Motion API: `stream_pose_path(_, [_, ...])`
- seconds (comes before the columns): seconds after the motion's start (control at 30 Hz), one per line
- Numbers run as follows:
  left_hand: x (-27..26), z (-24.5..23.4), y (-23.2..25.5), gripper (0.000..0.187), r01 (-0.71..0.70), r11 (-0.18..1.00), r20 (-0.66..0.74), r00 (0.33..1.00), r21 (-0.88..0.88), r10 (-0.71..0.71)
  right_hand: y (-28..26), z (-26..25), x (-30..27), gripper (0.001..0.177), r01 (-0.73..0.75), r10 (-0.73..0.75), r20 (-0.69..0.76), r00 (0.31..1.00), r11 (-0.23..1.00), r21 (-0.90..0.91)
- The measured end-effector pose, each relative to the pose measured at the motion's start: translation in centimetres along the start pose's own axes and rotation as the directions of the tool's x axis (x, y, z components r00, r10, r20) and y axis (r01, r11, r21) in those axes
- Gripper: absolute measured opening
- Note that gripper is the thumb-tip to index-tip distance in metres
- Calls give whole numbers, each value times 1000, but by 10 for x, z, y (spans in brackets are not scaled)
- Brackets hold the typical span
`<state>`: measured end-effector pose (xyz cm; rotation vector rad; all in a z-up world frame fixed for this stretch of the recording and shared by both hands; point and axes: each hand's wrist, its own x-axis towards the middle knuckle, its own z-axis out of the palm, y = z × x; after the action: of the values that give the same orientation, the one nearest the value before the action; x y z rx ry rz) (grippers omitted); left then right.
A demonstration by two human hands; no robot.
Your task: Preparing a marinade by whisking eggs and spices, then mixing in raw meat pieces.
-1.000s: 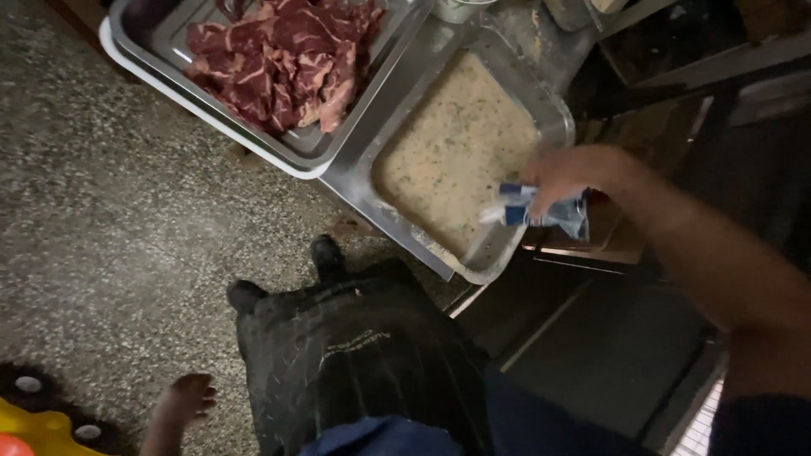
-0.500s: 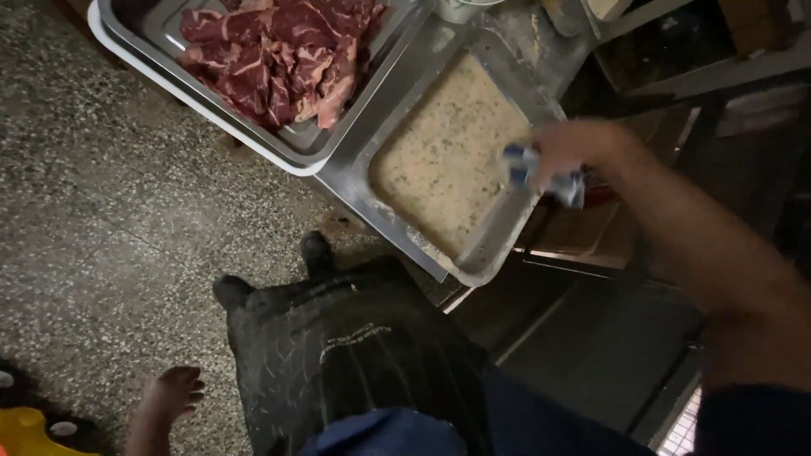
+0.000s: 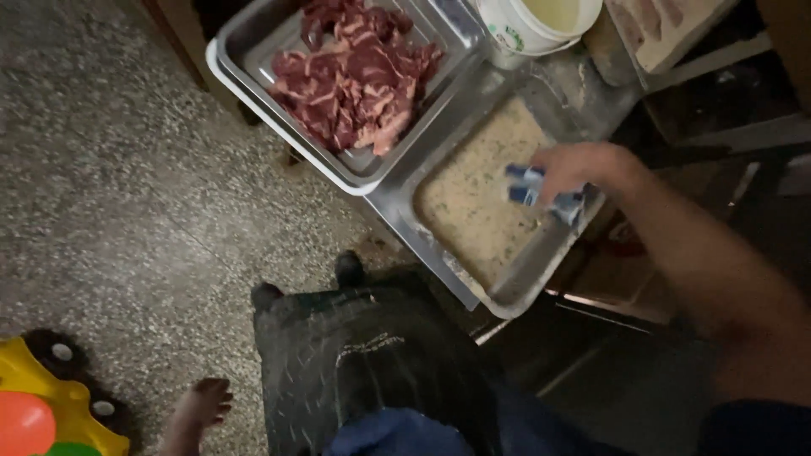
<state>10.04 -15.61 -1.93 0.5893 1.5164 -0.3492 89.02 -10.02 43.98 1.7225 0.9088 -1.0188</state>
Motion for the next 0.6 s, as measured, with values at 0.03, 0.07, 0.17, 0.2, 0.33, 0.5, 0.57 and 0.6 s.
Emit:
stream_pose_path(0.03, [2,-1,7,23,161,987,18,987,-13,-161,18,-1,17,72,6,4,-145,989,998,68])
stream_pose_path(0.07, [4,-3,15,24,318,948,41,948,-25,-317,34,-3,34,62,24,16,-287,958,991,135])
stream_pose_path(0.17, [7,-10,2,23,144,986,39,989,-81,-141,43,9,42,45,-142,133,-176,975,989,-40])
stream_pose_path(0.2, [1,-17,9,23,127,988,29,992,-88,-125,39,13,34,45,-137,128,-195,972,990,-35])
stream_pose_path(0.33, [1,-49,7,26,272,945,263,939,-181,-220,55,22,35,17,-14,21,-85,996,996,84])
stream_pose_path(0.5, [4,-71,1,29,119,903,-107,978,-414,-178,98,20,26,29,-158,50,-350,935,944,-288])
stream_pose_path(0.57, [6,-97,0,32,-108,923,-14,992,370,122,102,18,-4,33,-293,233,-589,774,956,-7])
stream_pose_path(0.6, [5,-116,0,32,-108,920,-14,992,376,122,72,15,-25,33,-293,237,-586,775,956,0])
